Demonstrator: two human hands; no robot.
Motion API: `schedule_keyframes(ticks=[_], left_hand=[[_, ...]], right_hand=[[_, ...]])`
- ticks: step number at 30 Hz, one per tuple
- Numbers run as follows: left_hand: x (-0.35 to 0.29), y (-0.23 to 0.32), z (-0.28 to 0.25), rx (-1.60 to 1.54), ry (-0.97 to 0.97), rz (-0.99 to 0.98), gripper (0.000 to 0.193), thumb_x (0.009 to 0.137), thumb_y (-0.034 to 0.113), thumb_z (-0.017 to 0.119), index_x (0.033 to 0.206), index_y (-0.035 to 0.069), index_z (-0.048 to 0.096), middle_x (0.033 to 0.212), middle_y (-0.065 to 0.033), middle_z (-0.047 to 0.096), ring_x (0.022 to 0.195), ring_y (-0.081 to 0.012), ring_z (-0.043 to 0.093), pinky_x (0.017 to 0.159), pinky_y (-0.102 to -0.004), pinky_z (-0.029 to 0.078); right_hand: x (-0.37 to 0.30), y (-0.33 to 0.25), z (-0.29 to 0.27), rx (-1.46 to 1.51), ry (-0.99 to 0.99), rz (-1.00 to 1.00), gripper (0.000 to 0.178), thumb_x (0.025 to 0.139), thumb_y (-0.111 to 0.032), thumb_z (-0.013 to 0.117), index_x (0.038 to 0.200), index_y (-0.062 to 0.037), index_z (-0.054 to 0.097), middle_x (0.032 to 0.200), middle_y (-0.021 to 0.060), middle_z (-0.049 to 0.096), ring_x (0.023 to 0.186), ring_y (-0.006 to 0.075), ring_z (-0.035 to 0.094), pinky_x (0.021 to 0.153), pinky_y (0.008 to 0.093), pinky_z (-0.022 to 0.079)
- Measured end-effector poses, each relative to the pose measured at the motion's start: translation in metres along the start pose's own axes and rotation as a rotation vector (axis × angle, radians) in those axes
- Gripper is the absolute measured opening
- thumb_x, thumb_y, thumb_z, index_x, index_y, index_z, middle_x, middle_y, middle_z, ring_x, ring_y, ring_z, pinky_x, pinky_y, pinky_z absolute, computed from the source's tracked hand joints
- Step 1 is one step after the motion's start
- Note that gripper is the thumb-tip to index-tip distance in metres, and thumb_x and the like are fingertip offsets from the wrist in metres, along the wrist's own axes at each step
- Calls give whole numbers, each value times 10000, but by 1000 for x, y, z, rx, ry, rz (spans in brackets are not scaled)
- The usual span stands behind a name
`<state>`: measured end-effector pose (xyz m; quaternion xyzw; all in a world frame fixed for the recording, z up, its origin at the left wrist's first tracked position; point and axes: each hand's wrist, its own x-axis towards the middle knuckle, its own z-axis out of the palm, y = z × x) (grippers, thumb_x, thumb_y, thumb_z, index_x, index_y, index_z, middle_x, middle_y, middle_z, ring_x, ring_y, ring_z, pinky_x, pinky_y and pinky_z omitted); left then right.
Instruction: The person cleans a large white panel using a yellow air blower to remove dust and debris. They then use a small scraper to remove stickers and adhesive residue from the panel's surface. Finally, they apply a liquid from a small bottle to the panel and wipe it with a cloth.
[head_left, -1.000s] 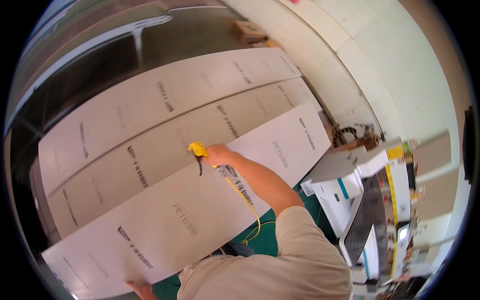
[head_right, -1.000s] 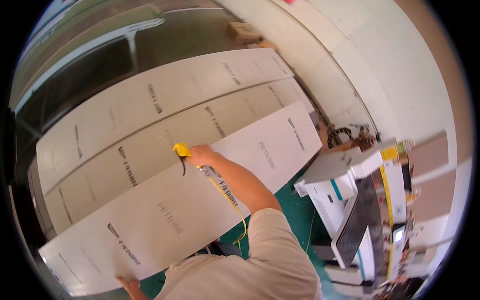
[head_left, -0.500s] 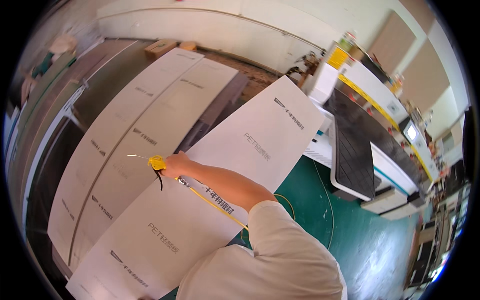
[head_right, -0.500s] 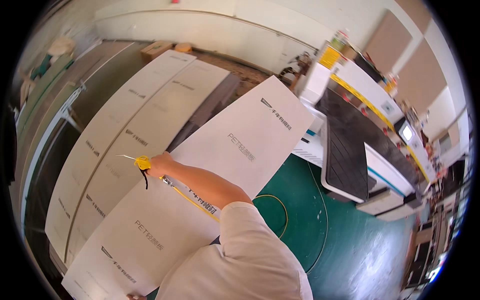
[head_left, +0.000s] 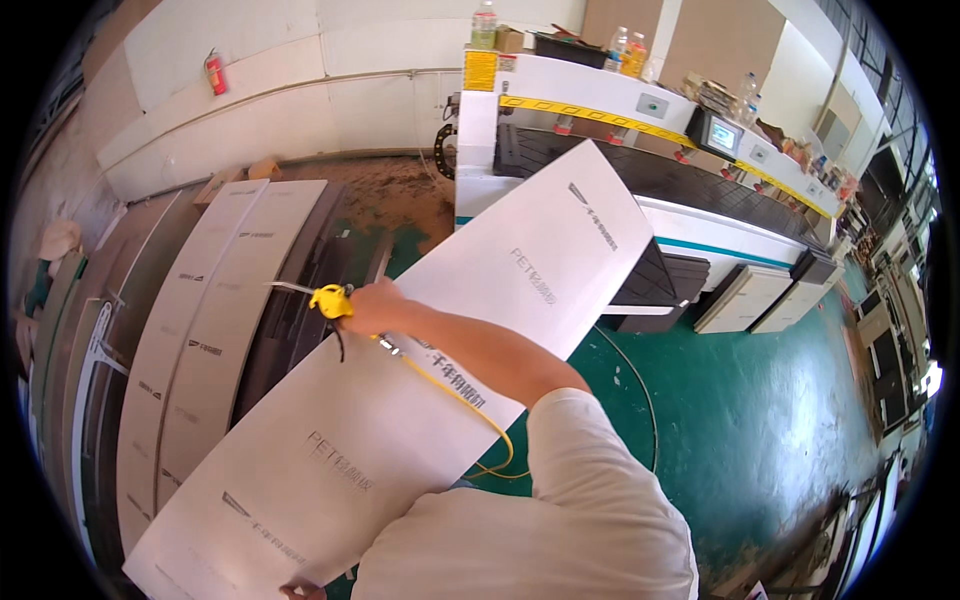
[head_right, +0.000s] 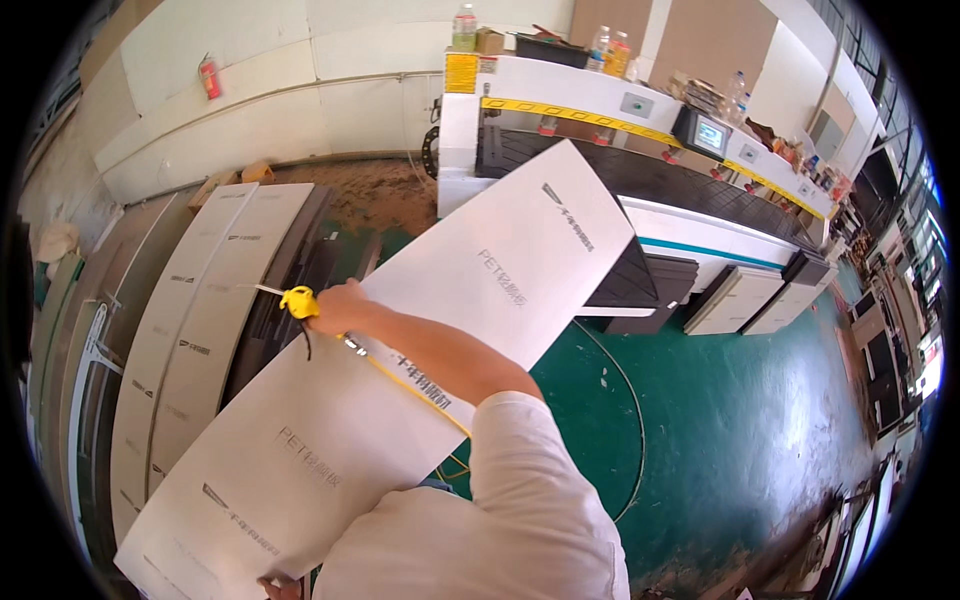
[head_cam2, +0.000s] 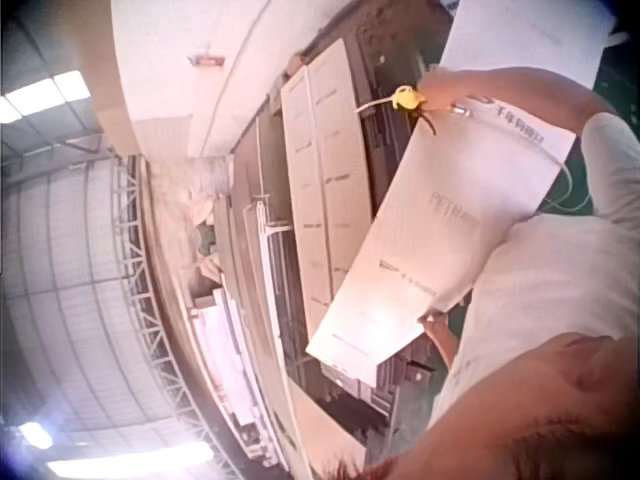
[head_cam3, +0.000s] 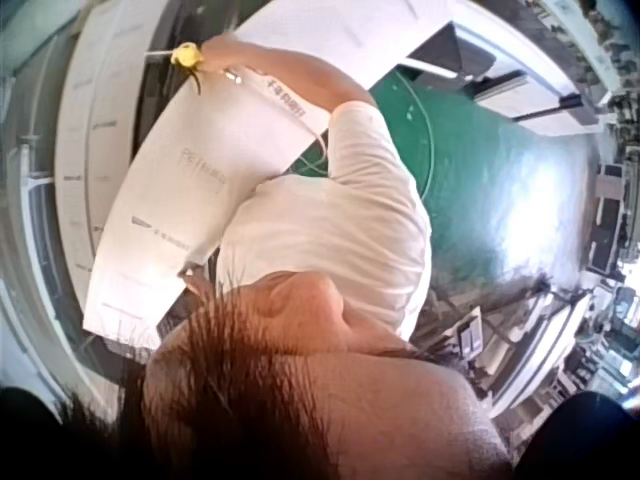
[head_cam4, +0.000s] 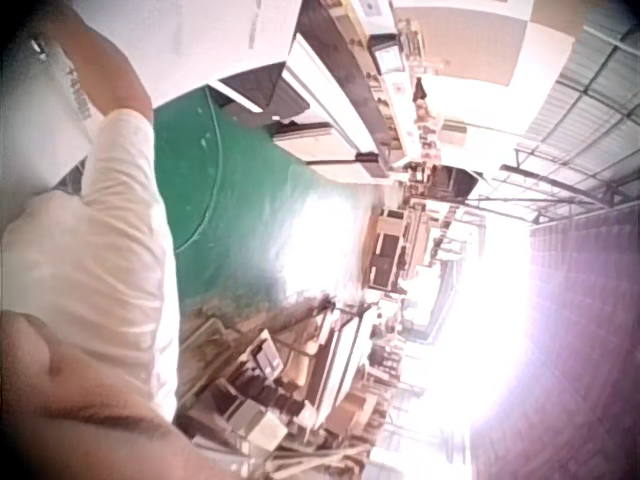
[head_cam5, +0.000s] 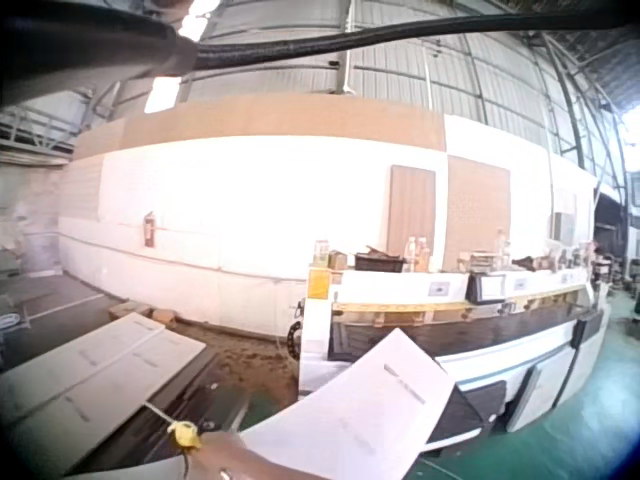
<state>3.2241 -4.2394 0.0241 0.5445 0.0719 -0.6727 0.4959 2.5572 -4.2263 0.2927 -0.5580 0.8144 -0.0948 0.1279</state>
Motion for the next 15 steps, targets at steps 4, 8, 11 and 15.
schedule_keyframes(ticks=[4,8,11,15], left_hand=[[-8,-43,-38,-50,-92,-43,550,976,675,531,1175,171,624,1371,-84,617,1319,-298,503,1157,-485,364],[-34,-116,-63,-91,-76,-132,506,985,636,578,1102,143,583,1348,-85,574,1266,-292,496,1144,-483,392],[-59,-148,-73,-72,-167,-132,531,957,658,607,1080,142,575,1358,-97,556,1259,-291,495,1124,-489,395],[-96,-194,-77,-91,-123,-163,494,997,584,545,1196,135,591,1377,-114,544,1277,-315,490,1109,-516,400]], right_hand=[[-102,66,-11,-4,5,106,631,900,-644,544,1005,-65,772,981,139,769,984,343,722,927,483,451],[-215,151,-3,-49,10,278,676,914,-657,524,1005,-32,766,1002,191,758,1014,355,712,941,499,452],[-269,196,-5,-36,39,324,684,916,-642,530,1008,-6,763,1007,210,753,1027,363,705,947,496,450],[-330,246,-22,-49,33,384,650,917,-612,539,1008,-11,768,1018,210,753,1023,361,701,960,474,433]])
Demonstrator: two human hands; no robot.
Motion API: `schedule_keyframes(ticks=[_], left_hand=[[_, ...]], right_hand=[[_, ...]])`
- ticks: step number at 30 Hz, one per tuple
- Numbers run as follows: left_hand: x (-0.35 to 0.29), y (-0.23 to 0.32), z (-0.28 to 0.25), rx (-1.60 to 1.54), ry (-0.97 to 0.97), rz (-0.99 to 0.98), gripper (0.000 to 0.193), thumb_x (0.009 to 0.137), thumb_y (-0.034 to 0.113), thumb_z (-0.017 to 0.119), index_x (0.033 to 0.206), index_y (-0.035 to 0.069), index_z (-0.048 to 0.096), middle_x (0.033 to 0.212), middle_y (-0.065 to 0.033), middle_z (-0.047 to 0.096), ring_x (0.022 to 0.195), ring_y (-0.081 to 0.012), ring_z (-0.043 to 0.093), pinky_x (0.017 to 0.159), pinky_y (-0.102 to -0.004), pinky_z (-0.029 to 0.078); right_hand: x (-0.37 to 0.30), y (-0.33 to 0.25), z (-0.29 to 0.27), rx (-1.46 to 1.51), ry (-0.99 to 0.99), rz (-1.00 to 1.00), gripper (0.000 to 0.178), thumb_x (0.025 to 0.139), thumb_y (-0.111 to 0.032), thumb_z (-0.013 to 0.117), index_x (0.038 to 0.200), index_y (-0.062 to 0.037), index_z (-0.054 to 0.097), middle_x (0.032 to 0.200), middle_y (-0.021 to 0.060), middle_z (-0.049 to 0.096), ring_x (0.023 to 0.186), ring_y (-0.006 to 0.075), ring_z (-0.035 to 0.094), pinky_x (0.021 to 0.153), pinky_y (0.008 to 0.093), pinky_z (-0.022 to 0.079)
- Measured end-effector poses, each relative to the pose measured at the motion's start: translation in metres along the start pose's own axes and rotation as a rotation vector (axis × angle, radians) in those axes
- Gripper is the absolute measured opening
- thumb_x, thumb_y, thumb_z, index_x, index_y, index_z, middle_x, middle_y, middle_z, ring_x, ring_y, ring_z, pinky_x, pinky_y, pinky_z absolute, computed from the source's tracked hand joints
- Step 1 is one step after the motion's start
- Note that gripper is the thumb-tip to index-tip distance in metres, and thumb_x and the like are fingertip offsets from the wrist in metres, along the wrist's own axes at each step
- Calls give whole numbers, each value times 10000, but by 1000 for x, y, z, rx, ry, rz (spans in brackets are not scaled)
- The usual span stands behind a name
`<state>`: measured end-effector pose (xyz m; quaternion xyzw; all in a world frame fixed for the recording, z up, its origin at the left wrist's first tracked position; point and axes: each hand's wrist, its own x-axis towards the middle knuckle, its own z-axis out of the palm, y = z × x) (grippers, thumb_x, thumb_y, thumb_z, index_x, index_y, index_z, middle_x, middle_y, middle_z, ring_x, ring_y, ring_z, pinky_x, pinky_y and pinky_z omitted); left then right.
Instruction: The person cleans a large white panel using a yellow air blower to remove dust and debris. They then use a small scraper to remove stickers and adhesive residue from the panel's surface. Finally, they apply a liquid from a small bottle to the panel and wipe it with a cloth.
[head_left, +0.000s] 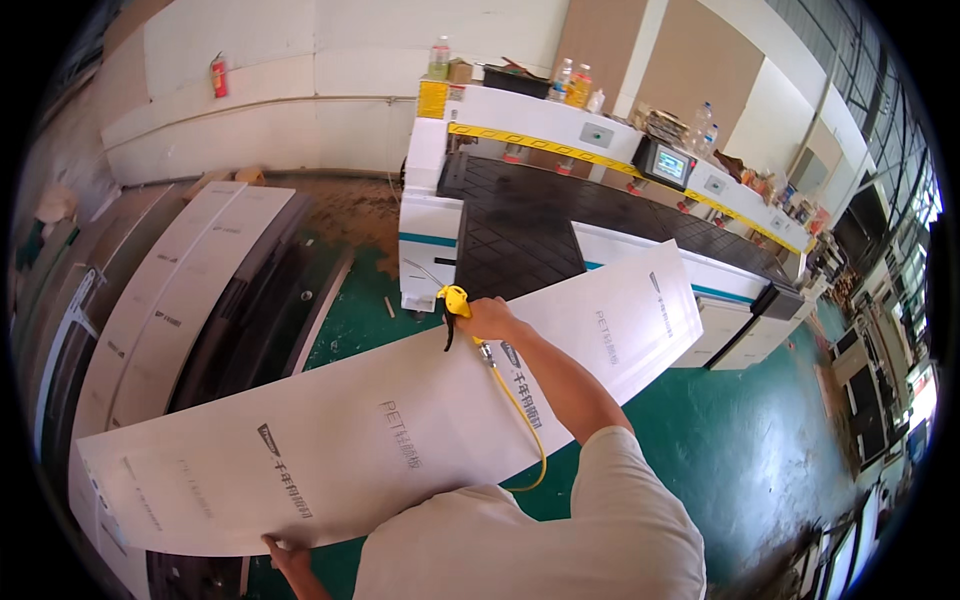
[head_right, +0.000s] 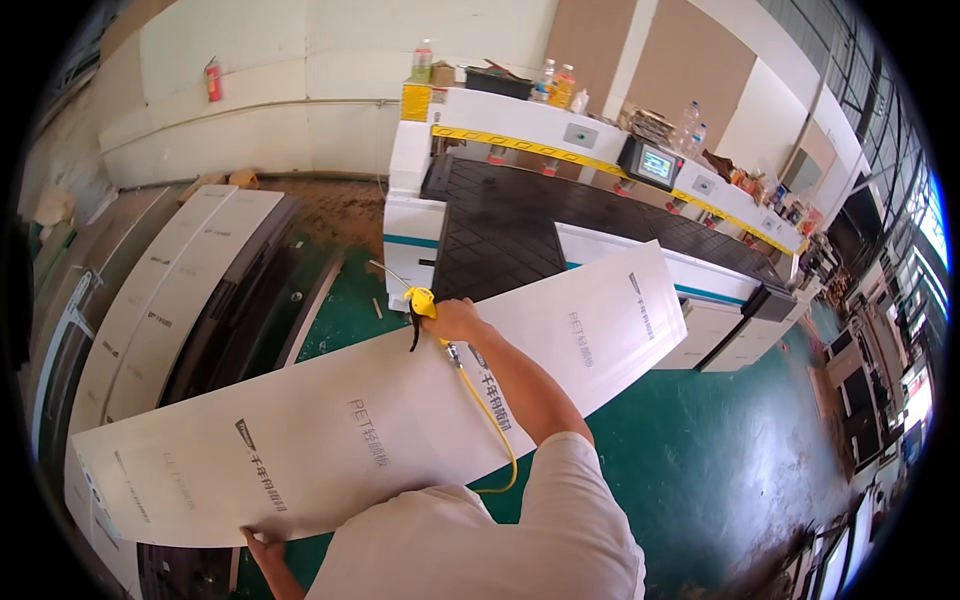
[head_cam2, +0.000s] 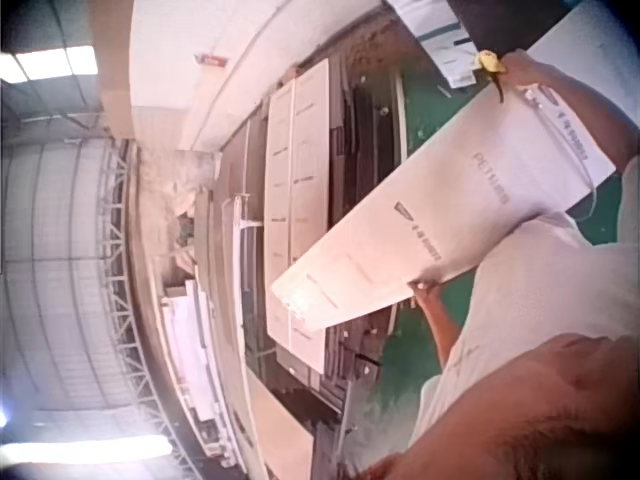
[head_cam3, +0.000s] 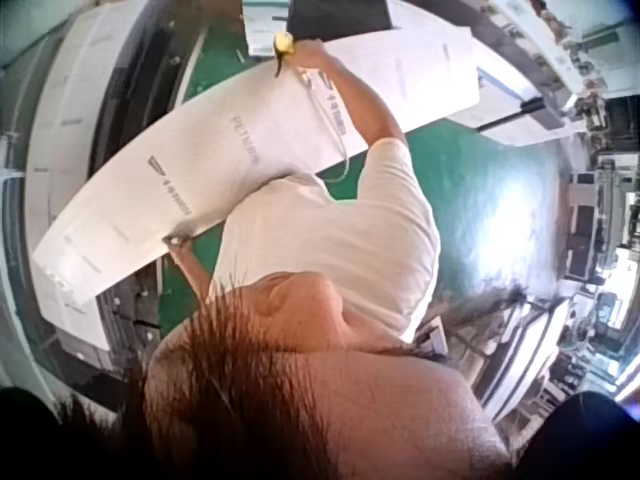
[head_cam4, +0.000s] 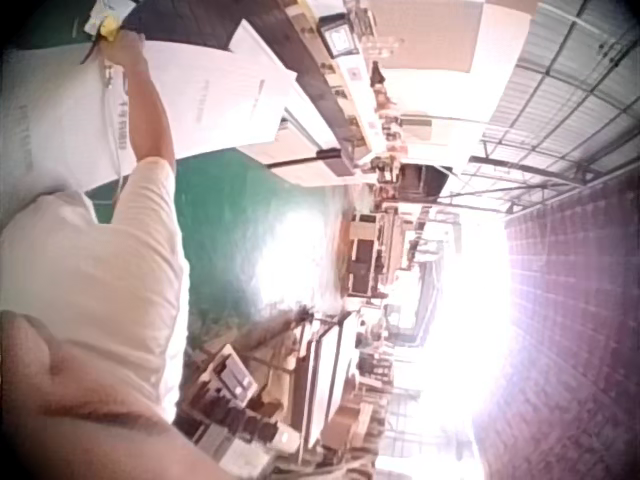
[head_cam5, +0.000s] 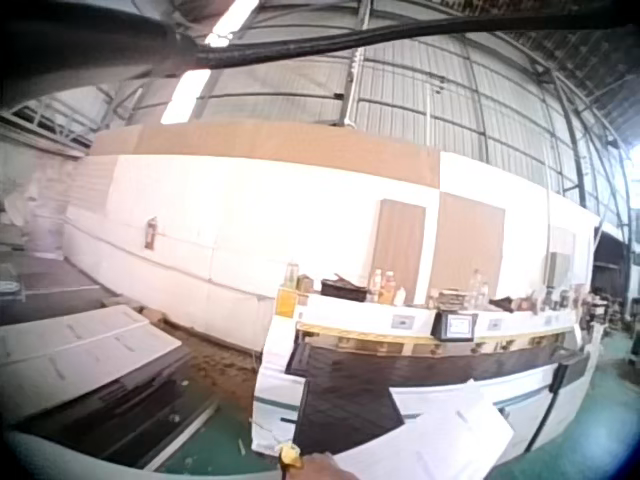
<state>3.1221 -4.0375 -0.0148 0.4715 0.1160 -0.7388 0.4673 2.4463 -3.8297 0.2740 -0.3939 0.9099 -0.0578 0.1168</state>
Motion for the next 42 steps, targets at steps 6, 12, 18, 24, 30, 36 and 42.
schedule_keyframes(ticks=[6,12,18,24,30,36,42], left_hand=[[-48,-115,14,31,-84,3,613,1045,542,360,1437,91,497,1482,-133,503,1357,-351,462,1160,-564,377],[-108,-288,49,56,-70,0,674,1075,568,283,1486,62,455,1545,-145,460,1411,-366,429,1198,-562,348],[-117,-421,25,99,-159,46,677,1090,563,264,1516,60,421,1578,-155,416,1422,-377,411,1206,-555,338],[-146,-505,57,153,-34,-72,662,1083,547,377,1517,49,414,1592,-147,396,1429,-364,396,1212,-551,324],[-129,-583,90,275,-111,-91,664,1074,502,481,1507,5,403,1569,-164,416,1418,-361,400,1221,-530,311],[-151,-661,115,437,-128,4,622,1091,434,487,1518,-8,391,1548,-163,437,1399,-347,428,1200,-502,347],[-168,-715,160,595,-85,77,587,1099,396,487,1495,-32,423,1496,-170,480,1332,-304,504,1139,-463,432]], right_hand=[[-33,137,-8,8,20,31,722,872,-686,560,999,-8,772,1030,217,751,1044,366,695,975,461,434],[-53,320,-10,45,-2,126,847,856,-781,516,1010,13,766,1027,246,741,1072,381,685,1000,462,430],[-36,458,-32,58,-33,229,859,847,-806,497,1013,-7,765,1062,209,745,1077,359,684,995,436,429],[-8,563,-20,33,-36,244,907,840,-854,464,976,-14,780,990,207,751,1046,380,693,1015,433,433],[64,637,-30,49,-179,291,859,845,-789,514,1114,-12,762,1184,214,729,1196,358,649,1052,429,427],[103,712,-20,2,-192,346,949,836,-865,457,1174,-24,739,1192,223,718,1183,377,644,1067,474,425],[139,761,-26,13,-263,378,1003,810,-902,445,1145,-7,749,1169,214,730,1208,381,635,1085,465,416]])
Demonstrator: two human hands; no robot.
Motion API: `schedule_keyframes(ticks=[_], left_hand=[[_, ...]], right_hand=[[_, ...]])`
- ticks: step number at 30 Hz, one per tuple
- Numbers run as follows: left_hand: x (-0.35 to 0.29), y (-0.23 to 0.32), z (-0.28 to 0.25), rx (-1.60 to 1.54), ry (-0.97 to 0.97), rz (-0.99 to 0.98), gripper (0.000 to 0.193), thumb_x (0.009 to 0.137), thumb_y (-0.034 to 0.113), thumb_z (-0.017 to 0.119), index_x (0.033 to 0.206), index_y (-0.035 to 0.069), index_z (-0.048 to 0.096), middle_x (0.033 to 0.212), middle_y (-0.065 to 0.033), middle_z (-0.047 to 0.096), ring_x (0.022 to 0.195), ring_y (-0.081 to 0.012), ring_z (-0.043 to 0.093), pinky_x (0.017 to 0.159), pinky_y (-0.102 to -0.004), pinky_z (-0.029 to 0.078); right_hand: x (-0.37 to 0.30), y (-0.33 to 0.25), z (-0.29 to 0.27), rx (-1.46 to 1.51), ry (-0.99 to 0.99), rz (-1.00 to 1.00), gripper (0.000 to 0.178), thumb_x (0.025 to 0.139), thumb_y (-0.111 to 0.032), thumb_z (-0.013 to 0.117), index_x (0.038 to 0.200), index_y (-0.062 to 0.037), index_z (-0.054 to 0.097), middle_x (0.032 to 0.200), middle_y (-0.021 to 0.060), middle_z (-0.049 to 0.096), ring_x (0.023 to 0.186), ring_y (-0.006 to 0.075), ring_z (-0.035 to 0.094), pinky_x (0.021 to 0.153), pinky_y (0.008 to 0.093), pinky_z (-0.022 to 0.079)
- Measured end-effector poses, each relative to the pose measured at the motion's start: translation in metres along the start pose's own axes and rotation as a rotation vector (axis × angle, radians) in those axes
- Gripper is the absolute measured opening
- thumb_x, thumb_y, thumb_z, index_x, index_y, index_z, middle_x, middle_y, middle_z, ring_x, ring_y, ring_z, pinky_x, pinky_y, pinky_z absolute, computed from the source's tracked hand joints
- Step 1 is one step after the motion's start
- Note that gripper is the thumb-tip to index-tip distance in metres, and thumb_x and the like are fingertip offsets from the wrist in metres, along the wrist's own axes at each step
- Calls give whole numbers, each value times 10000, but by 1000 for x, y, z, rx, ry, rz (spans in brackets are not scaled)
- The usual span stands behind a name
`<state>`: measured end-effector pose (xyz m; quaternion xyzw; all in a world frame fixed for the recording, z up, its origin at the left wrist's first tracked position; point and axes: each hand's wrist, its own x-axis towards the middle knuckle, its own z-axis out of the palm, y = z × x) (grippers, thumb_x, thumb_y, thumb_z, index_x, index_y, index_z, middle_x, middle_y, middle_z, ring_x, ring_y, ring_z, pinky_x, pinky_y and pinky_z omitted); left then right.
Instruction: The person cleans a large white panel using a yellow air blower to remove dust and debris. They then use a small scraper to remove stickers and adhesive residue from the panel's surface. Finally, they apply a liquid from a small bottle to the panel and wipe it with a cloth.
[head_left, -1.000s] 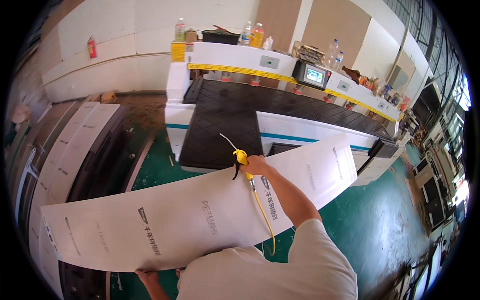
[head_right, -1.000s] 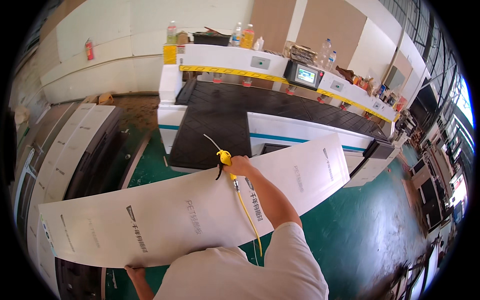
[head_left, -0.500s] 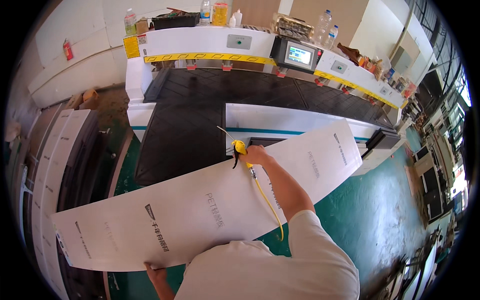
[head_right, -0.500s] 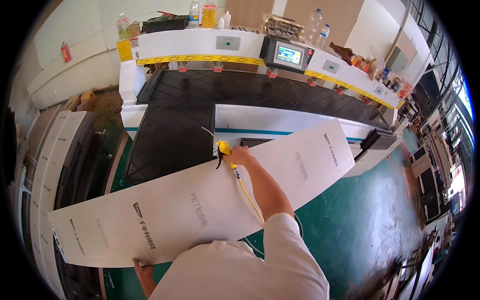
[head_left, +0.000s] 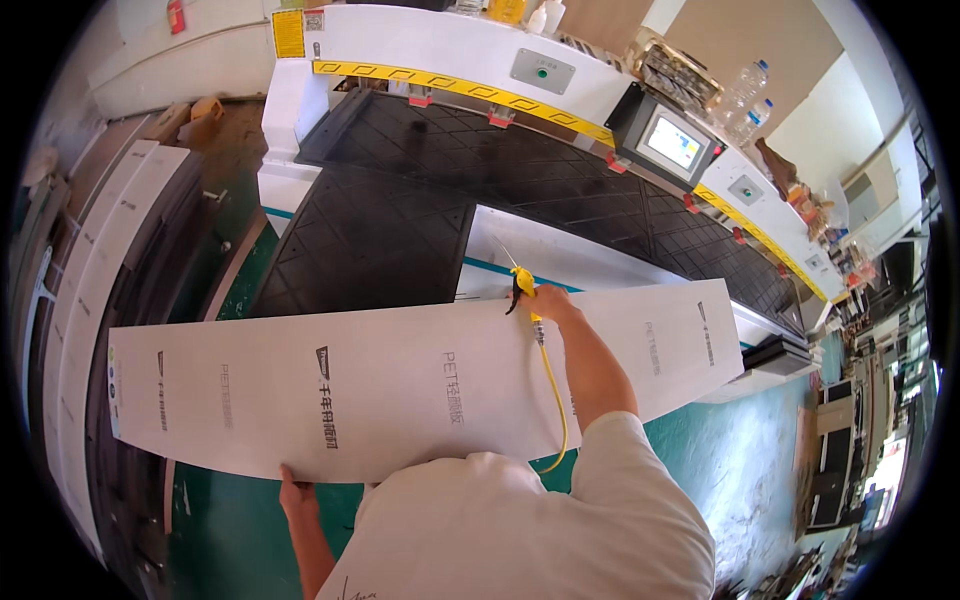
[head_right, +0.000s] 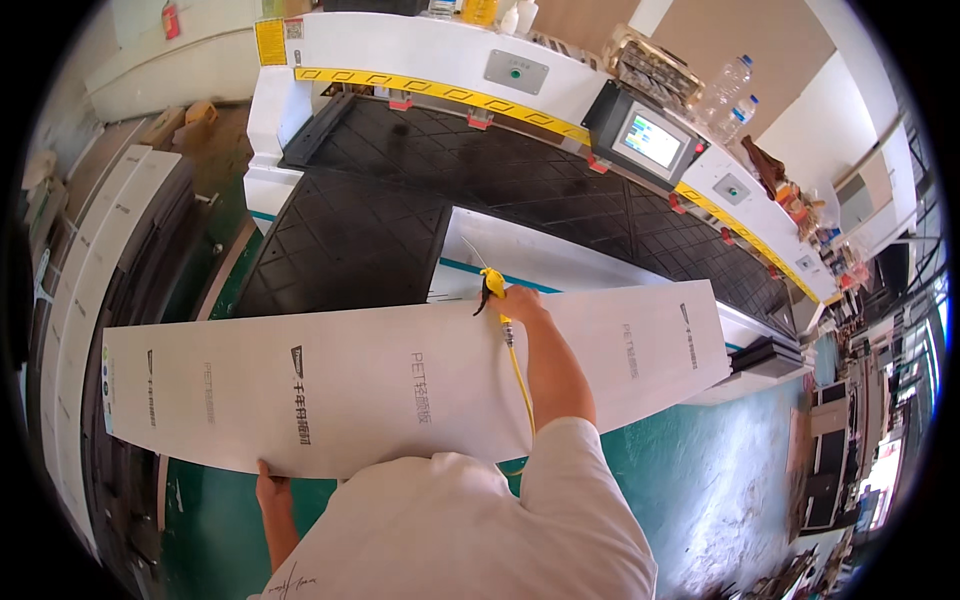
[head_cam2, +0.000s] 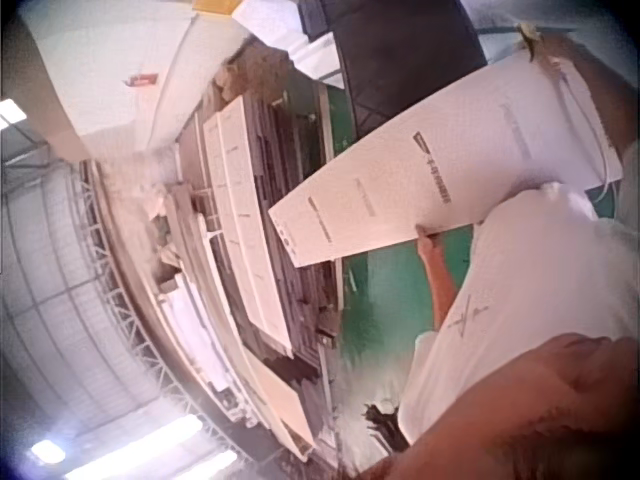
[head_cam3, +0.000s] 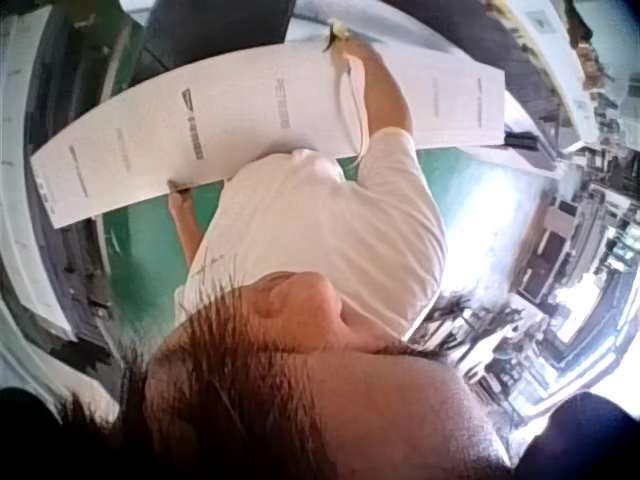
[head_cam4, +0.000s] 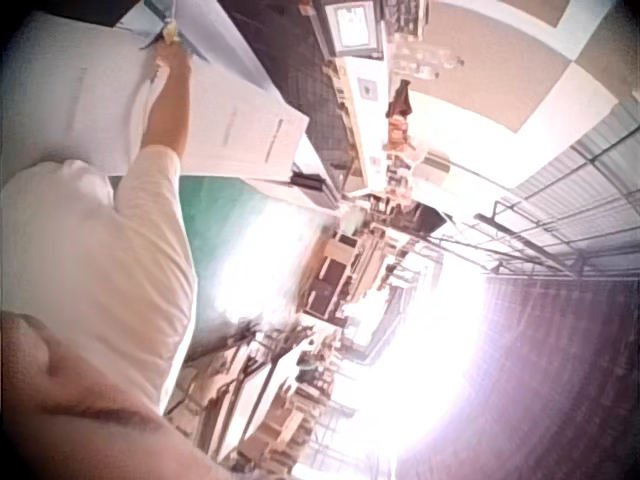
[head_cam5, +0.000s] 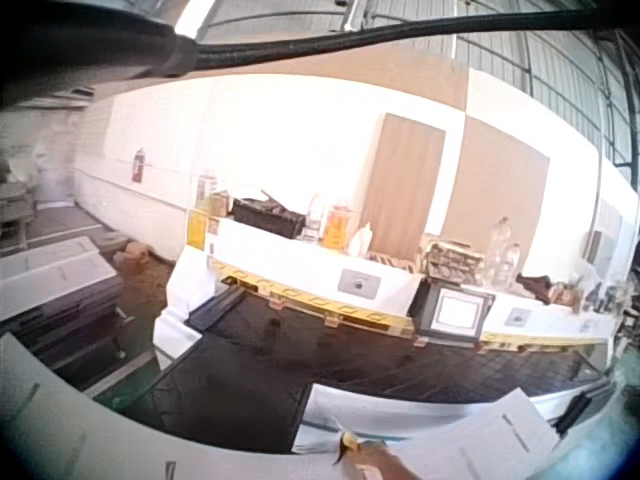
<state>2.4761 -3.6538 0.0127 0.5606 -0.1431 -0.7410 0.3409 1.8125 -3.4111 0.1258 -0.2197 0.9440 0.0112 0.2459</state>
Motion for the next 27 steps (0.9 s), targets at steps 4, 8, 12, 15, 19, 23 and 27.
schedule_keyframes(ticks=[4,8,12,15,19,23,27], left_hand=[[-23,-27,38,69,56,18,573,1098,391,493,1493,-19,428,1454,-153,519,1306,-299,530,1121,-461,451],[-38,-53,79,253,108,47,559,1087,419,509,1453,-3,473,1384,-137,580,1212,-276,604,1010,-442,530],[-47,-70,112,532,136,127,540,1063,485,523,1261,-16,567,1139,-128,701,952,-238,712,762,-391,606],[-57,-69,154,761,181,86,557,1039,536,534,1012,-14,618,829,-121,714,773,-198,715,647,-350,587],[-57,-57,217,1213,174,124,606,1021,555,551,806,-9,608,613,-132,651,686,-191,697,603,-342,556],[-47,-36,235,1702,257,342,559,994,500,597,785,-17,626,621,-146,666,676,-293,688,644,-443,550],[-32,-76,353,1788,228,726,390,938,387,670,950,-2,687,895,-167,724,901,-380,684,805,-517,537]], right_hand=[[42,27,-17,18,6,-11,996,801,-900,464,1141,-10,755,1176,209,732,1239,378,621,1100,445,413],[82,69,-19,37,-12,-26,920,814,-867,488,1132,-50,765,1174,206,732,1217,377,635,1091,453,421],[121,94,-26,74,5,-96,739,836,-734,569,1096,-73,774,1144,189,742,1161,370,662,1062,451,440],[149,118,-28,182,73,-116,627,842,-625,612,1077,-66,770,1112,182,749,1104,362,686,975,455,496],[168,169,-11,1018,193,-95,521,941,-478,568,1155,-24,708,1164,171,739,1132,349,683,986,462,519],[83,152,-11,2276,-189,-282,504,1113,-348,338,1478,-2,373,1423,204,572,1366,352,528,1146,607,422],[14,193,65,1857,-217,-206,419,1097,-452,431,1291,-92,521,909,50,642,766,161,624,675,304,506]])
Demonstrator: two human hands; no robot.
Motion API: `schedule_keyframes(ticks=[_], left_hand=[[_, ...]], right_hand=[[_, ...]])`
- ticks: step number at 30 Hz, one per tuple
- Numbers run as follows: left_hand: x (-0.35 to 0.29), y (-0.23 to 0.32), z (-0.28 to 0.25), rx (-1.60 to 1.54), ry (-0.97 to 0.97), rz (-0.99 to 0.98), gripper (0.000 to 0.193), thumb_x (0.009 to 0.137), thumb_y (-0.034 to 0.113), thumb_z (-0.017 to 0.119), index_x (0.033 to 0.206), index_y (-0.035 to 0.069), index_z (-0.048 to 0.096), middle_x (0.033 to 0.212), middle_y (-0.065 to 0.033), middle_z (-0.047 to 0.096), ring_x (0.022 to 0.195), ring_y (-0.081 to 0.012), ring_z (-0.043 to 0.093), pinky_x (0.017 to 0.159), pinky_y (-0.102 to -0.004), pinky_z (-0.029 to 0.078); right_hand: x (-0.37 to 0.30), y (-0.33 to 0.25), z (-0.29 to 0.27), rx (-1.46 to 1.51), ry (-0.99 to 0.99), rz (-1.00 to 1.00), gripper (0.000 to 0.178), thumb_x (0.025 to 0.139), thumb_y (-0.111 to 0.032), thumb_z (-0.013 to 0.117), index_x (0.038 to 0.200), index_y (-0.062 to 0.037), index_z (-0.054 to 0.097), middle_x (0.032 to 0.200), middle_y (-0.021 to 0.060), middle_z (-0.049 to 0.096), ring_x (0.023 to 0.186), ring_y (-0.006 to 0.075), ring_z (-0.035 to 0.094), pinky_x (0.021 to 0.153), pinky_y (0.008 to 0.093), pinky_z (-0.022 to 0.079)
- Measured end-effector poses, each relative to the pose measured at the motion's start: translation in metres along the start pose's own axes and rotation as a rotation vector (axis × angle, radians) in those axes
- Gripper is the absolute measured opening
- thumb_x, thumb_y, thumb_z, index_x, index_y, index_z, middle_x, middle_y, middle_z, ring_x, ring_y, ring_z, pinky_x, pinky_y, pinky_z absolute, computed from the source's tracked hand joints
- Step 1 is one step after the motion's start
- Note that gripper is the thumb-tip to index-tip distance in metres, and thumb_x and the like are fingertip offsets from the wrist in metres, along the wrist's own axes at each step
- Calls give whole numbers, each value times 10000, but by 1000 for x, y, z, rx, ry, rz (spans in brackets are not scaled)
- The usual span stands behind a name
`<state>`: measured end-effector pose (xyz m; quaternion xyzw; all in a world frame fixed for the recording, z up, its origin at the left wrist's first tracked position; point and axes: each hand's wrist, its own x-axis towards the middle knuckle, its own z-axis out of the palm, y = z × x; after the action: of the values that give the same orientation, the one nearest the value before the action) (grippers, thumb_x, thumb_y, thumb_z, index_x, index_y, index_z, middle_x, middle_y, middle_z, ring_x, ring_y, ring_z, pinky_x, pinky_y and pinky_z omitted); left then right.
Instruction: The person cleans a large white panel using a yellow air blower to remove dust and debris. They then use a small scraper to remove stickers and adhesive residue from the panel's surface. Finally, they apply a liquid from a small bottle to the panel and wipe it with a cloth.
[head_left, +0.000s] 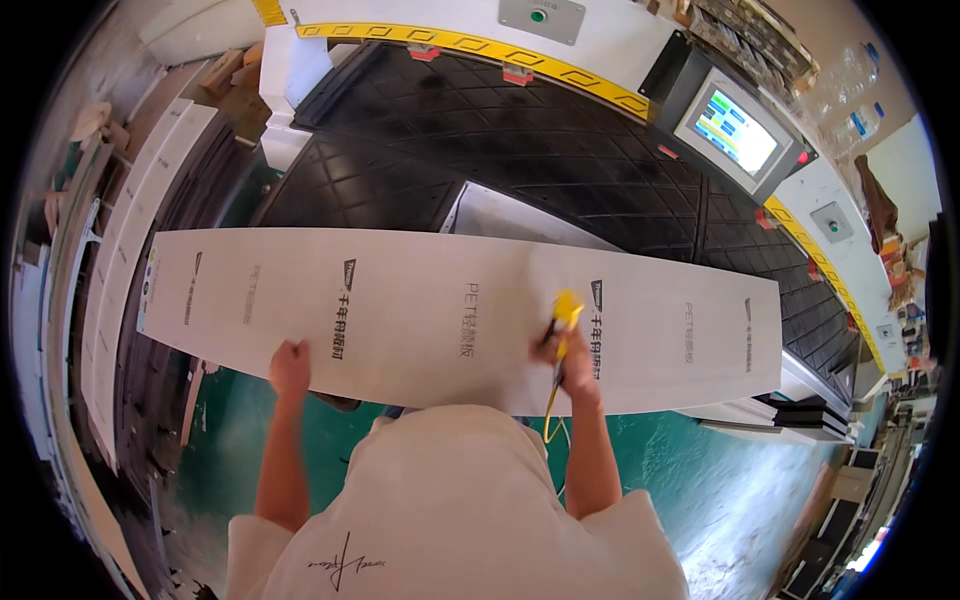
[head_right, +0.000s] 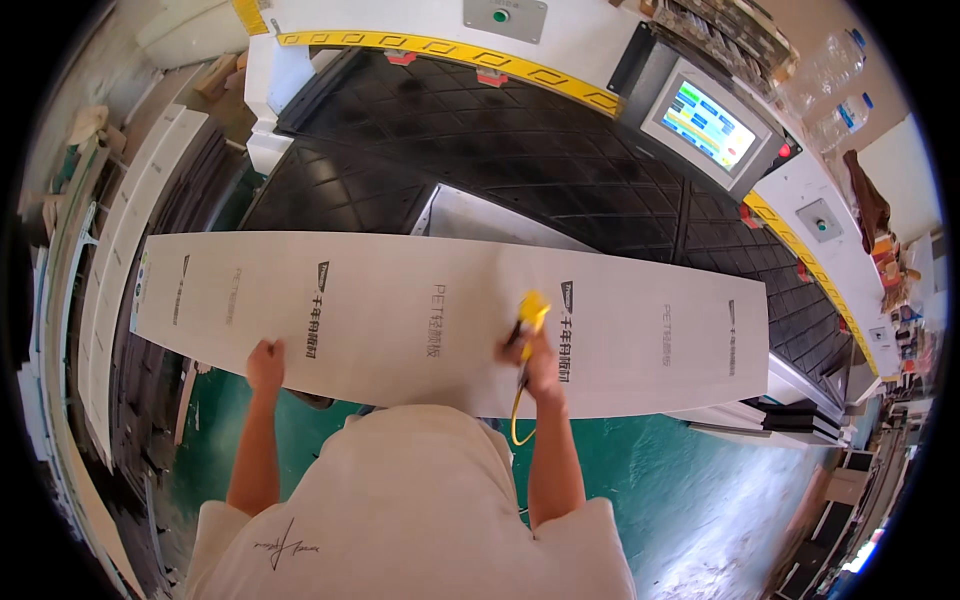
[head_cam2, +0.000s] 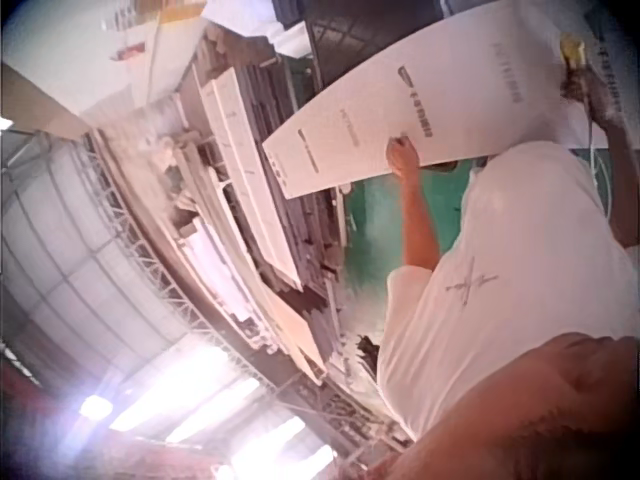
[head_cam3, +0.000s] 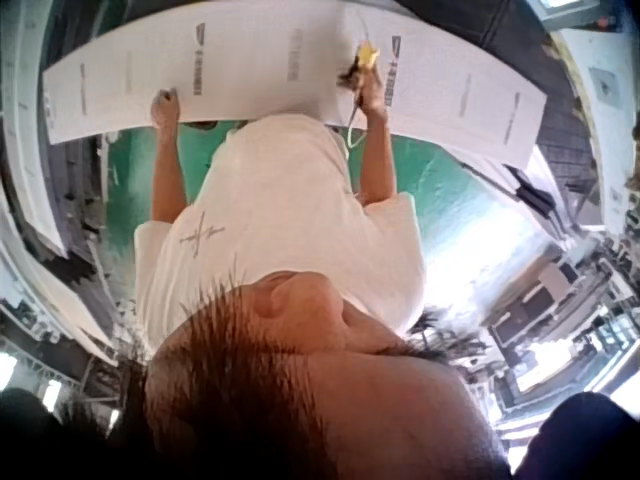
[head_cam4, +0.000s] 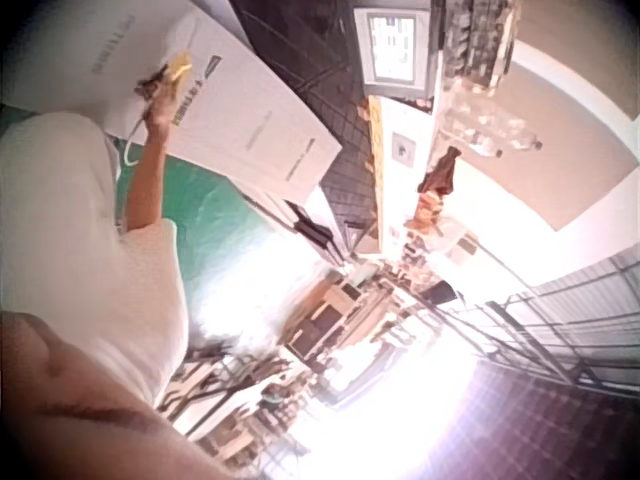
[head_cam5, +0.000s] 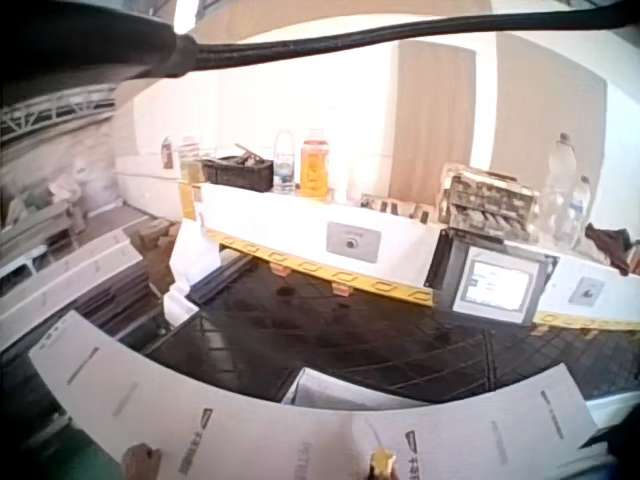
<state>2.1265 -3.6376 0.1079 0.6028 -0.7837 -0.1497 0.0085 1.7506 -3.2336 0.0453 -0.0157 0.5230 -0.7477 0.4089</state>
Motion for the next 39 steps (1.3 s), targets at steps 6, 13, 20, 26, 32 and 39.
schedule_keyframes(ticks=[6,13,20,26,32,39], left_hand=[[29,165,92,64,134,766,543,959,334,657,1434,104,527,1566,-163,416,1464,-357,372,1182,-579,290],[4,348,154,152,-160,1088,692,1061,497,437,1593,67,328,1688,-105,265,1580,-297,174,1260,-581,107],[-95,419,194,53,-144,1391,669,1051,478,444,1558,44,397,1677,-109,293,1578,-297,177,1264,-580,98],[-194,347,175,-106,-306,1576,579,1037,416,499,1527,109,471,1658,-99,335,1565,-294,219,1255,-582,144],[-157,238,131,-95,-304,1377,542,1043,373,501,1524,124,481,1664,-105,328,1567,-282,225,1258,-567,154],[-60,84,61,28,-118,866,556,1054,380,466,1557,147,431,1696,-93,250,1586,-278,155,1270,-547,122]], right_hand=[[-78,-6,-2,-221,61,108,258,1096,-385,476,1129,-136,536,764,9,595,580,108,557,505,254,416],[-172,-60,3,-373,-41,495,202,1088,-273,492,1201,-108,522,746,5,477,605,112,497,543,244,389],[-273,-14,-48,29,419,235,279,1076,-284,498,1277,-91,499,796,62,573,593,185,560,535,285,439],[-307,-1,-62,46,522,133,222,1051,-281,513,1059,-60,484,780,93,560,660,249,630,578,352,505],[-280,-13,-30,-102,193,573,262,1041,-233,539,1219,-42,517,837,112,619,697,272,679,638,386,550],[-181,3,68,-417,-155,683,314,1062,-315,540,1288,-98,522,691,41,523,529,167,542,461,297,420]])
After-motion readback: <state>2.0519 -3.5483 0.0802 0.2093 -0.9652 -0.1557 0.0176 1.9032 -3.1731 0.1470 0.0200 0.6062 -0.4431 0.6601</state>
